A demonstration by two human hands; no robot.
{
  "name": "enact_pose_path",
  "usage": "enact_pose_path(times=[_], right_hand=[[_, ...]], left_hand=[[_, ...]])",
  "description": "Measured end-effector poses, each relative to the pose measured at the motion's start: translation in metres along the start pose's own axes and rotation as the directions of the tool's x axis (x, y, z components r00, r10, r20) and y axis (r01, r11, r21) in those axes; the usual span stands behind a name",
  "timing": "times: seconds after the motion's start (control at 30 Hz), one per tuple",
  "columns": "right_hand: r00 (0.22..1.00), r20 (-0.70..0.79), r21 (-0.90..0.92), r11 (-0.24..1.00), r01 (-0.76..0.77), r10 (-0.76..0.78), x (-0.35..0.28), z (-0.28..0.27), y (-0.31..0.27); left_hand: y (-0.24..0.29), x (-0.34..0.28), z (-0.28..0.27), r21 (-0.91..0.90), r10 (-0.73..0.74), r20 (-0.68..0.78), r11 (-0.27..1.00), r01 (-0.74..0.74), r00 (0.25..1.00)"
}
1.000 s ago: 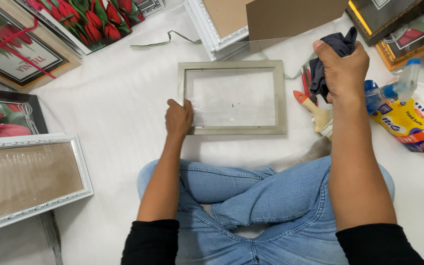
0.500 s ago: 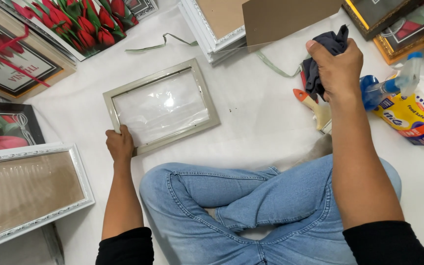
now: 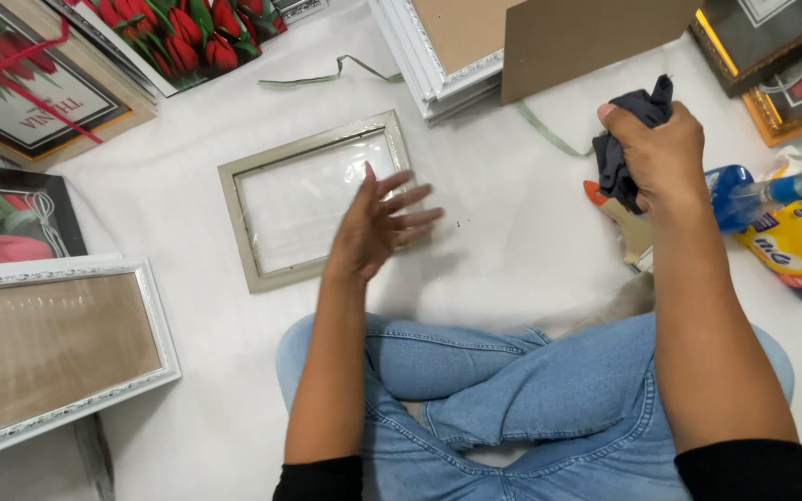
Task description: Cleaning a glass pane and a picture frame using a brush, spray cleaner, and a cloth.
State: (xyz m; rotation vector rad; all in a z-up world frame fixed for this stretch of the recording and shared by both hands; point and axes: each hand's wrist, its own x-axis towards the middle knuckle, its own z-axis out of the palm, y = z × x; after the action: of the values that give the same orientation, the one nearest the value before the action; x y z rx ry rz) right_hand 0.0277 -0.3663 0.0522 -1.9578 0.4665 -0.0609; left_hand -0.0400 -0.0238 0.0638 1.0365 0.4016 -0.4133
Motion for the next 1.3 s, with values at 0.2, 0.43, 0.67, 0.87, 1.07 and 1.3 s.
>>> enact_pose_path(times=[0.2, 0.43, 0.67, 0.87, 1.07, 1.3], right_hand=[[0.999, 0.024, -0.054, 0.998, 0.022, -0.021, -0.004, 0.005, 0.01], [0.968, 0.192, -0.586, 0.772, 0.245, -0.161, -0.046, 0.057, -0.031], [0.585, 0.513, -0.211, 0.568, 0.796, -0.628, -0.131, 0.137, -0.007], [0.583, 0.264, -0.121, 0.574, 0.81, -0.768, -0.101, 0.116, -0.014], [0.606, 0.238, -0.327, 0.525, 0.786, -0.759, -0.058, 0.095, -0.009], [0.646, 0.426, -0.279, 0.587, 0.76, -0.634, -0.131, 0.13, 0.0]], left_hand=[[-0.032, 0.035, 0.012, -0.221, -0.061, 0.197, 0.97, 0.105, 0.978], [-0.047, 0.055, -0.002, -0.155, -0.14, 0.137, 0.975, 0.161, 0.981], [-0.085, 0.078, -0.009, -0.122, -0.103, -0.093, 0.988, 0.092, 0.99], [-0.043, 0.049, 0.019, -0.075, -0.031, -0.115, 0.997, 0.022, 0.993], [-0.043, 0.048, 0.017, -0.11, 0.013, -0.13, 0.994, -0.027, 0.991], [-0.045, 0.029, 0.034, 0.114, 0.204, -0.209, 0.977, -0.183, 0.956]])
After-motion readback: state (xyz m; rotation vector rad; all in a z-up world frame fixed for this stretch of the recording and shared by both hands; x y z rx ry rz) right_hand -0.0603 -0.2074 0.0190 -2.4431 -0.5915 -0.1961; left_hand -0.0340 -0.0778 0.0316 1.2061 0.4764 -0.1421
